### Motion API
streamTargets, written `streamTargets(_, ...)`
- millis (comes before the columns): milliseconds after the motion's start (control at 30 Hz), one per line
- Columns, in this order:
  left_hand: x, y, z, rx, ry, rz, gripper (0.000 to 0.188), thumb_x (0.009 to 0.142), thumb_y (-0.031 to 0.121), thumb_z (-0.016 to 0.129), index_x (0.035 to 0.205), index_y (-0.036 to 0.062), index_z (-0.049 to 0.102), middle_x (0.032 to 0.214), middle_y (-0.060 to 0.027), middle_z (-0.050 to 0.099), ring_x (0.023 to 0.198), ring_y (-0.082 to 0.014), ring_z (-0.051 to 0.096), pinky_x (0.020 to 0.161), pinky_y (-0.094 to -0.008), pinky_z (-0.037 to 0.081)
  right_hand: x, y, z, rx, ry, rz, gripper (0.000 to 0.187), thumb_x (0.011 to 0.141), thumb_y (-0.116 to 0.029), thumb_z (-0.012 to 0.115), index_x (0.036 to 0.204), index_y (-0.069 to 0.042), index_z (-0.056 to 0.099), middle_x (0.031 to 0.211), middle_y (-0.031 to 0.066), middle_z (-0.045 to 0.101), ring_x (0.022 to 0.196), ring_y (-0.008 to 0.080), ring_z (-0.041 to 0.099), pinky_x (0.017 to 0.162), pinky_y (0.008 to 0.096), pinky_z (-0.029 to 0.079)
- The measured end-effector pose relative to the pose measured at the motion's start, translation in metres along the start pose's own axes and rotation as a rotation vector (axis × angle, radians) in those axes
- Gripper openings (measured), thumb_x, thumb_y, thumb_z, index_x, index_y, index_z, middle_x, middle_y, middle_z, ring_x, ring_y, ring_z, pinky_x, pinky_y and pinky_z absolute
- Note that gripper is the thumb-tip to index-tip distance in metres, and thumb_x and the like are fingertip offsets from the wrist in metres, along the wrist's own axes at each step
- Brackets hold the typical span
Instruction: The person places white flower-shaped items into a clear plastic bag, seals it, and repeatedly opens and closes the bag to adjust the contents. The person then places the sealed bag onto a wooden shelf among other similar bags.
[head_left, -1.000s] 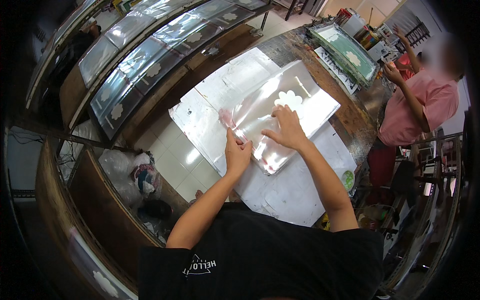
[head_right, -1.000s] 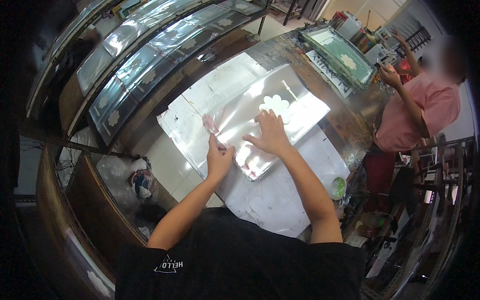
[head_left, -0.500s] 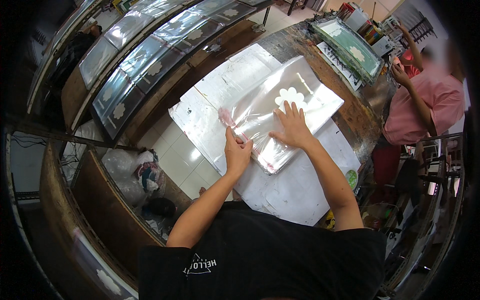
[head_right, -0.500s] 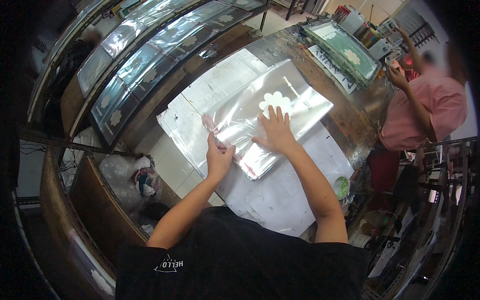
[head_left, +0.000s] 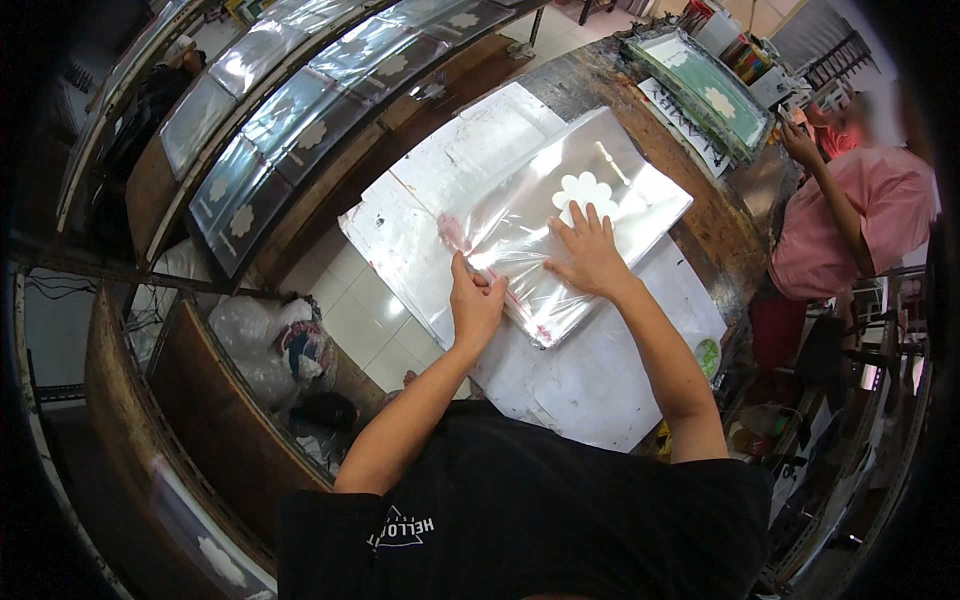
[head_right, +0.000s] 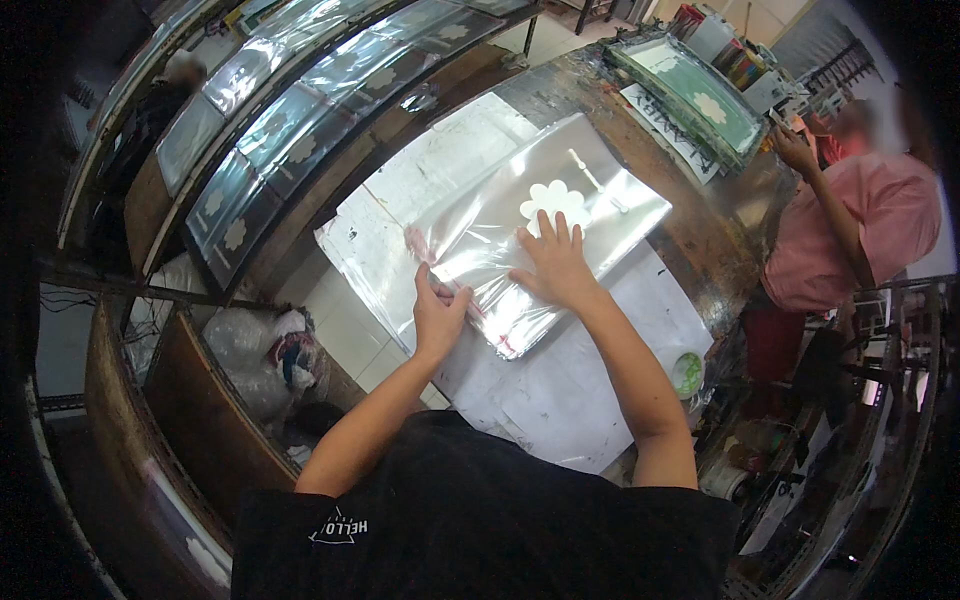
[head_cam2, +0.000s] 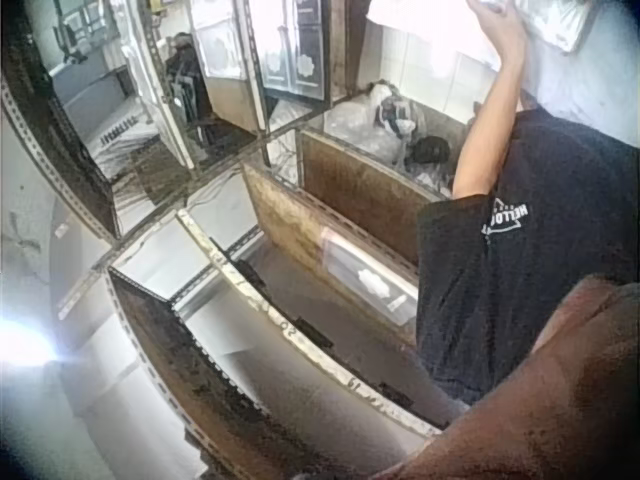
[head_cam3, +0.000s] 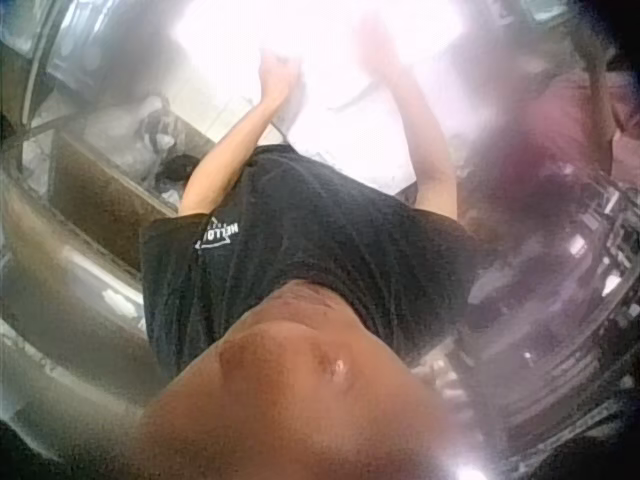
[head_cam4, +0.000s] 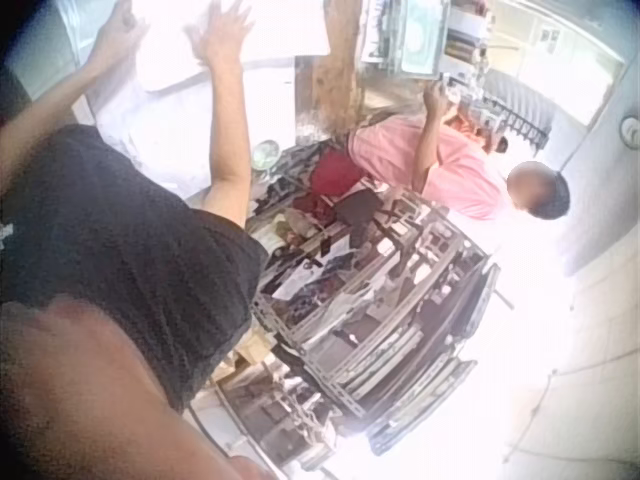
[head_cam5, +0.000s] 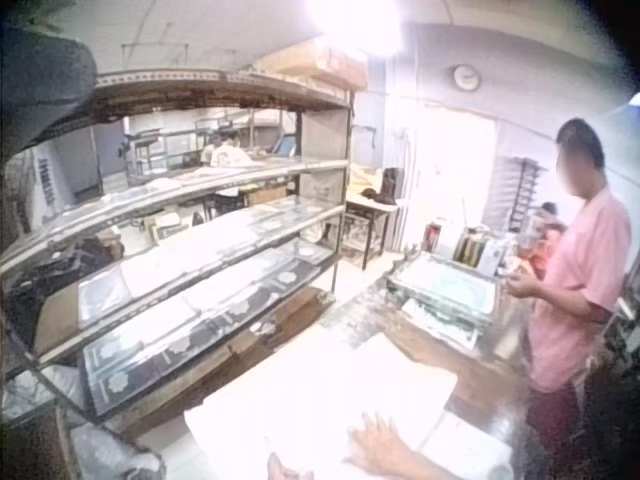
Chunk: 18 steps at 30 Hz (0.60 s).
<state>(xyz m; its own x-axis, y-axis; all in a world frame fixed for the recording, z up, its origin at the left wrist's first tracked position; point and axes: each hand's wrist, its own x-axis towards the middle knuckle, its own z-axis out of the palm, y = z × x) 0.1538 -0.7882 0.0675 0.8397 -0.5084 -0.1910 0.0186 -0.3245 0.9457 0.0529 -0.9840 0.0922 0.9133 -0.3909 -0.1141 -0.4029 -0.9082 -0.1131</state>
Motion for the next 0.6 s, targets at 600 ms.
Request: streamTargets(600, 0.001, 0.002, 0.000, -0.110, 0.011, -0.088, 0.075, 0.085, 0.016, 0.065, 0.142, -0.0093, 0.023, 0.073, -0.0081, 0.056, 0.063, -0.0152, 0.057, 0.059, -0.0286, 0.048, -0.002, -0.002, -0.020, 0.029, -0.115, 0.008, 0.094, 0.073, -0.069, 0.063, 0.146, -0.015, 0.036, 0.154, 0.0251, 0.017, 0.142, 0.0473, 0.011, 0.113, 0.0601, 0.013)
